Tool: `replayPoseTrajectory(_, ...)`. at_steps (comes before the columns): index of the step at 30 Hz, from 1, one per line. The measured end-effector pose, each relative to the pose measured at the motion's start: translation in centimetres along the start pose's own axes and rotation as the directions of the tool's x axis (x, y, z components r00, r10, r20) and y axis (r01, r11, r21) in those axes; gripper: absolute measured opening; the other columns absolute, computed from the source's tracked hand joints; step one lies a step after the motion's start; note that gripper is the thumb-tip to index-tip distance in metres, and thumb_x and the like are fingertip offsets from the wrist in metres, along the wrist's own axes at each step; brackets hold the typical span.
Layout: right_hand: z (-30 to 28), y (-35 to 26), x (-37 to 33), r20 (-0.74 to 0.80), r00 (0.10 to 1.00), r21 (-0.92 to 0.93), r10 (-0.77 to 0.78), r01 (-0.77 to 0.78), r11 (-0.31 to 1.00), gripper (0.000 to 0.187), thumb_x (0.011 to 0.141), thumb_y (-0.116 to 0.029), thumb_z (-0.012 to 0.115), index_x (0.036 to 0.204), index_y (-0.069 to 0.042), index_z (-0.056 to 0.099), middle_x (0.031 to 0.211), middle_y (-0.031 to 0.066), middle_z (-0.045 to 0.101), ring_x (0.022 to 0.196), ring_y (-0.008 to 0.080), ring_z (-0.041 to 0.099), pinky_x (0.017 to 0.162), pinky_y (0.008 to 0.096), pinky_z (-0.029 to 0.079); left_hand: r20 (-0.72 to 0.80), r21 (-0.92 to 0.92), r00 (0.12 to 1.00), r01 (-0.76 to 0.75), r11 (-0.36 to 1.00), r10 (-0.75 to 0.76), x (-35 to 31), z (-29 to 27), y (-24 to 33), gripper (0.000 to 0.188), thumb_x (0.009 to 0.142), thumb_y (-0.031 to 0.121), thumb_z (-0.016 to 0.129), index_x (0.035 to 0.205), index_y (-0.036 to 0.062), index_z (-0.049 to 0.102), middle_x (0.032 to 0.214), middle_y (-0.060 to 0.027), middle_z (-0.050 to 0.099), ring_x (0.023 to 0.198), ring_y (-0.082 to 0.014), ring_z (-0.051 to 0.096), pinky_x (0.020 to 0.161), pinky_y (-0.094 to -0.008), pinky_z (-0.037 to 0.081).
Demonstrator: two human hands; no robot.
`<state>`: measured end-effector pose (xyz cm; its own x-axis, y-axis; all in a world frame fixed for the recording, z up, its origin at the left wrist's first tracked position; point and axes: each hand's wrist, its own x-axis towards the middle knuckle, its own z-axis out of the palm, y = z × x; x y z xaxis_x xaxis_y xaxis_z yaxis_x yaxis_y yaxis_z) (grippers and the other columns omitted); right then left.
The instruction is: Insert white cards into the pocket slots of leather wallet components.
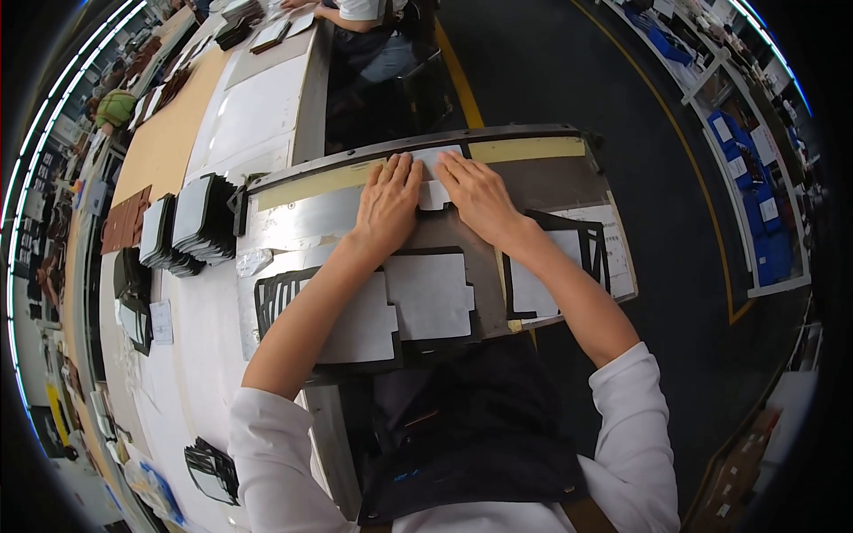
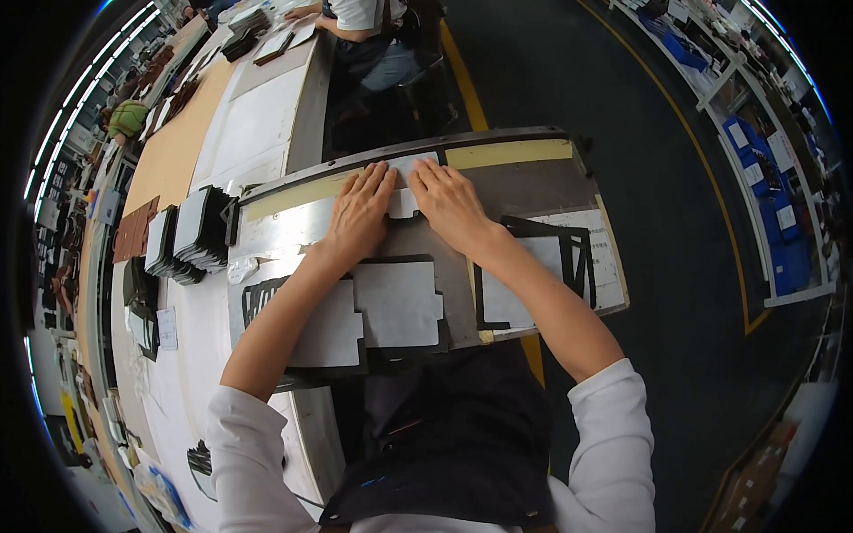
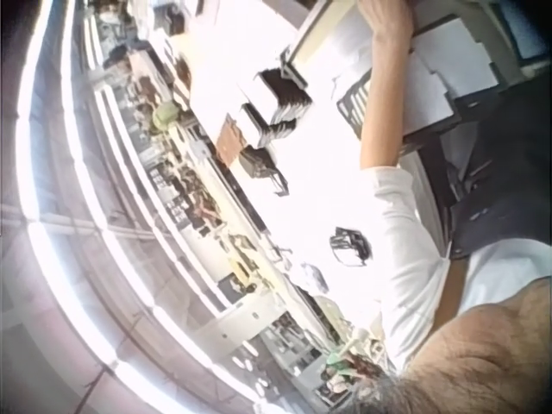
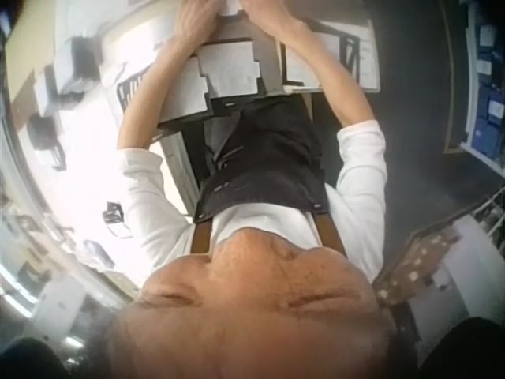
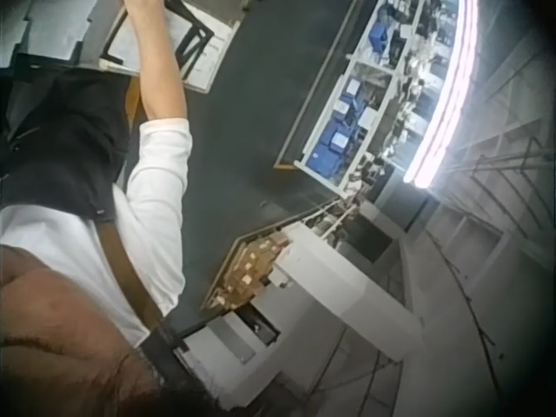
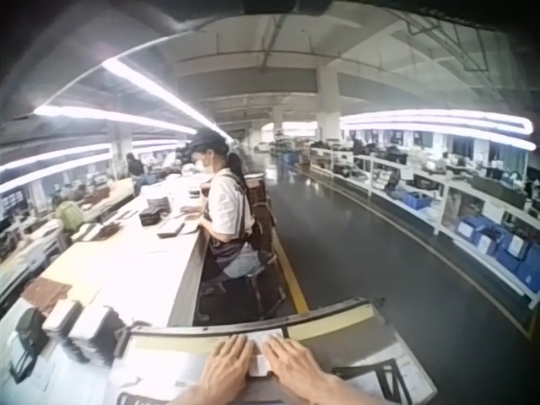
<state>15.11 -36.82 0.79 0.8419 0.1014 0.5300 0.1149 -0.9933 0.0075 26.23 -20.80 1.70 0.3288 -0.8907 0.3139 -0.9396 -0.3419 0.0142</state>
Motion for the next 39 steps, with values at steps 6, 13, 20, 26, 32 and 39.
replayPoseTrajectory(6,0.4,0.3,-0.1,0.007,1.000,-0.001,0.007,-0.007,1.000,0.040,0.079,0.003,0.058,0.118,0.011,0.056,0.127,0.0265,0.058,0.122,0.0350,0.056,0.102,0.0407,0.044,0.047,-0.024,0.998,0.041,0.999,-0.040,0.4,0.1,0.1,0.077,0.067,-0.001,0.066,0.140,-0.0027,0.042,0.146,-0.0215,0.044,0.137,-0.0348,0.041,0.114,-0.0451,0.032)
replayPoseTrajectory(13,0.5,0.2,-0.2,0.022,0.998,0.074,0.061,-0.062,0.995,0.047,0.074,0.008,0.056,0.121,0.010,0.056,0.131,0.0257,0.057,0.124,0.0358,0.055,0.105,0.0425,0.043,0.007,-0.036,1.000,0.022,0.999,-0.021,0.3,-0.3,0.3,0.068,0.069,0.002,0.067,0.133,-0.0054,0.046,0.141,-0.0229,0.049,0.134,-0.0350,0.045,0.110,-0.0457,0.035)
replayPoseTrajectory(20,0.0,0.0,0.1,-0.001,0.998,0.088,0.063,-0.063,0.994,0.032,0.078,0.001,0.056,0.109,0.009,0.059,0.114,0.0198,0.058,0.111,0.0319,0.055,0.095,0.0379,0.047,-0.008,-0.011,0.999,-0.043,0.999,0.043,0.4,-0.9,0.2,0.070,0.061,-0.001,0.070,0.129,-0.0043,0.052,0.137,-0.0218,0.052,0.126,-0.0349,0.051,0.109,-0.0431,0.037)
replayPoseTrajectory(26,-0.6,-0.2,0.2,0.075,0.993,0.140,0.087,-0.097,0.985,0.044,0.070,0.010,0.058,0.114,0.009,0.054,0.115,0.0186,0.054,0.110,0.0335,0.053,0.094,0.0405,0.048,0.029,-0.036,0.998,-0.050,0.998,0.051,0.3,-1.5,0.4,0.066,0.063,0.001,0.071,0.126,-0.0045,0.053,0.133,-0.0190,0.054,0.122,-0.0341,0.051,0.105,-0.0415,0.039)
replayPoseTrajectory(32,-0.1,-0.5,0.1,-0.003,0.999,0.091,0.051,-0.051,0.995,0.034,0.076,0.003,0.056,0.110,0.009,0.057,0.109,0.0176,0.055,0.106,0.0307,0.053,0.092,0.0372,0.047,0.067,-0.101,0.998,0.006,0.995,0.001,-1.3,-2.5,0.3,0.058,0.072,0.003,0.069,0.127,-0.0021,0.052,0.135,-0.0178,0.051,0.123,-0.0342,0.049,0.105,-0.0422,0.039)
replayPoseTrajectory(39,0.0,-0.1,-0.8,-0.012,0.997,0.060,0.078,-0.077,0.995,0.035,0.079,0.004,0.056,0.113,0.009,0.056,0.118,0.0192,0.055,0.116,0.0323,0.052,0.096,0.0379,0.046,0.199,-0.207,0.979,0.092,0.974,-0.051,-9.8,-10.5,3.6,0.076,0.077,0.031,0.078,0.140,0.0062,0.044,0.142,-0.0190,0.045,0.137,-0.0357,0.038,0.113,-0.0503,0.028)
